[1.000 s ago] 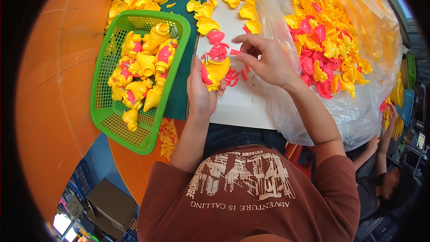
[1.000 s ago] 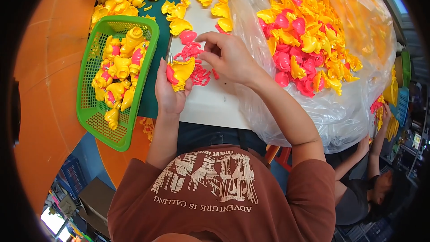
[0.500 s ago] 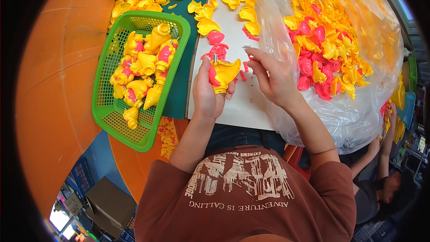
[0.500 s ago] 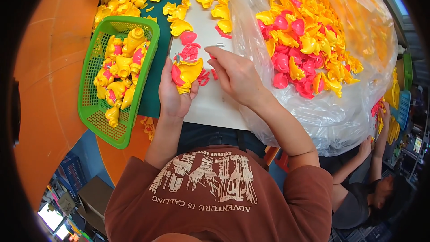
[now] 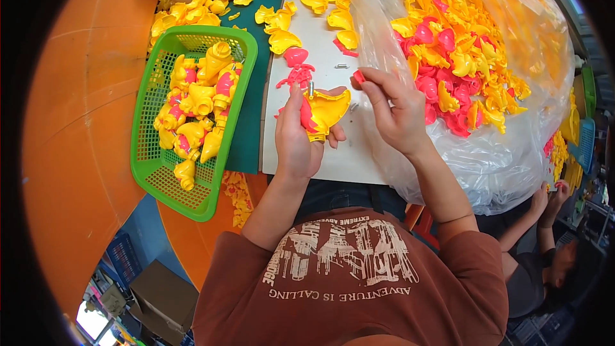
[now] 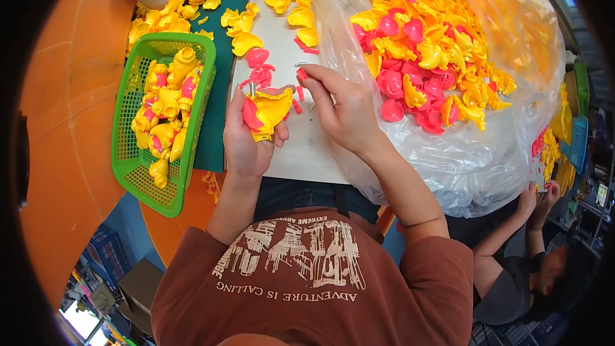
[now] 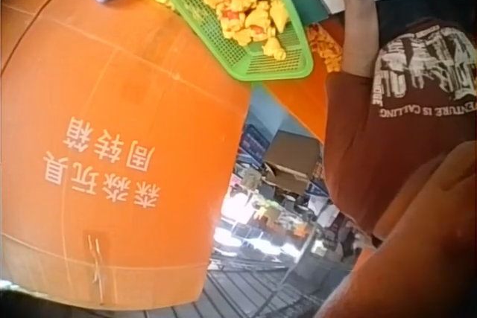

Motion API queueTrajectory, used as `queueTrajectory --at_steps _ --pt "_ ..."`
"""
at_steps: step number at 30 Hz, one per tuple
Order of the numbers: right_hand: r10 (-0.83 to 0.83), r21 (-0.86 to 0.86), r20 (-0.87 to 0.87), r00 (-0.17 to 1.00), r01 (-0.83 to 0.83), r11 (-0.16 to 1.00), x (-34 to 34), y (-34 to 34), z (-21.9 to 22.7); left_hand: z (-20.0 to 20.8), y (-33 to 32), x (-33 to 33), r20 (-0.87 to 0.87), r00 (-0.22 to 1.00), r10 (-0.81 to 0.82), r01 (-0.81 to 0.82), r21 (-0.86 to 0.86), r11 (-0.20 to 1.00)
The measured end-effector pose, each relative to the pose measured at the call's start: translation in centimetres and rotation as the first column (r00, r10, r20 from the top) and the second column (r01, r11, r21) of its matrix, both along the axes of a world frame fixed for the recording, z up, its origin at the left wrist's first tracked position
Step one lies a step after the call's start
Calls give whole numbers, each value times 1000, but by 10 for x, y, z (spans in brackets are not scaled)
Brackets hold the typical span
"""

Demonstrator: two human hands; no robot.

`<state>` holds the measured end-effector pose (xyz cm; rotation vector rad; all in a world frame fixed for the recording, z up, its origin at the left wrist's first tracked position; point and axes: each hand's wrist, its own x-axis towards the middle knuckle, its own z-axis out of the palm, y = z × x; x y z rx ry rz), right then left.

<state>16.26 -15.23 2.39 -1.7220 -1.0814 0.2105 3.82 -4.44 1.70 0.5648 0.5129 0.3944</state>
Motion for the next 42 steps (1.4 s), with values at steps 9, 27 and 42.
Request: queueTrajectory --at_steps 9,27,42 --pt "139 62 577 805 -213 975 0 7 9 5 -8 1 -104 993 54 -37 161 986" --pt "222 39 -450 865 -229 973 -5 11 -10 -3 -9 -2 -186 979 87 -26 306 952" --pt "134 -682 481 867 274 678 74 121 -17 -37 22 -9 -153 971 183 -198 -88 976"
